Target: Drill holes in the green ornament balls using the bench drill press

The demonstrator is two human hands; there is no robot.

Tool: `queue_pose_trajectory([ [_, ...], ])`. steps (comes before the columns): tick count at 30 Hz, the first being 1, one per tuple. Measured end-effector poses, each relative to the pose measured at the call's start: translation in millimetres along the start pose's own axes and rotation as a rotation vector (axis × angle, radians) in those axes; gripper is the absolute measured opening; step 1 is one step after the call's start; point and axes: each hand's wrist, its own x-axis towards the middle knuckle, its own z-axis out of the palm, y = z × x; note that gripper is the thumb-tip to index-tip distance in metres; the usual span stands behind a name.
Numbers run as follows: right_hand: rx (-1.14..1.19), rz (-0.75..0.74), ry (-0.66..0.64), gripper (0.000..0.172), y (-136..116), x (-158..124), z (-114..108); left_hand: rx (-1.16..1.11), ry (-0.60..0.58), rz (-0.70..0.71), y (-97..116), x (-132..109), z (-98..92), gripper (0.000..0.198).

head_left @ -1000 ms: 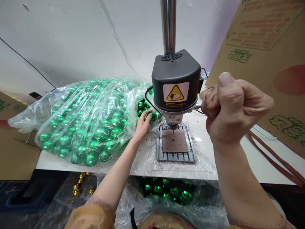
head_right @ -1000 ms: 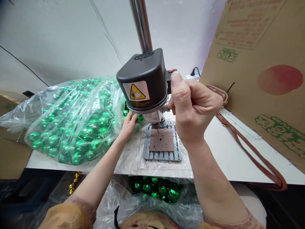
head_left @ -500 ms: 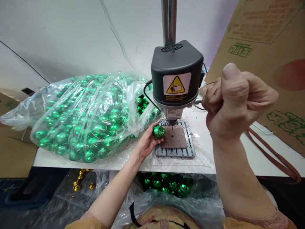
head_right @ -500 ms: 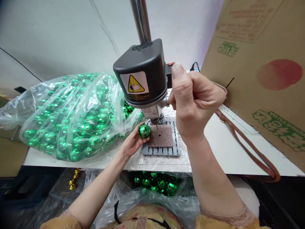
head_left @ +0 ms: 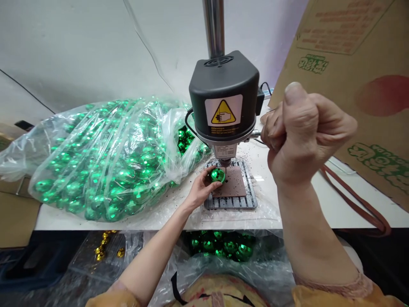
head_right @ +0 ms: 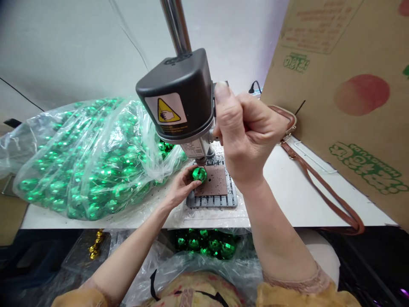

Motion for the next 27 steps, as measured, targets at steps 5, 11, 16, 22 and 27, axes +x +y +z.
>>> queue_pose_trajectory([
  [5,-0.011,-0.002,-0.002,0.044,-1,-1,0,0.084,-0.001,-0.009,1,4,5.9,0.066],
  [11,-0.09,0.003,-0.008,0.046,-3,-2,0,0.229,0.02,-0.013,8,7,11.5,0.064],
  [16,-0.073,-0.009,-0.023,0.045,-2,-2,-2,0.372,0.086,0.085,0,7,18.9,0.057],
  [22,-0.049,0.0,-0.03,0.047,0,-1,0,0.243,0.072,0.107,-12,7,32.6,0.056],
  [27,-0.026,0.003,-0.037,0.047,-1,2,0,0.188,0.062,0.101,-13,4,35.0,0.061],
])
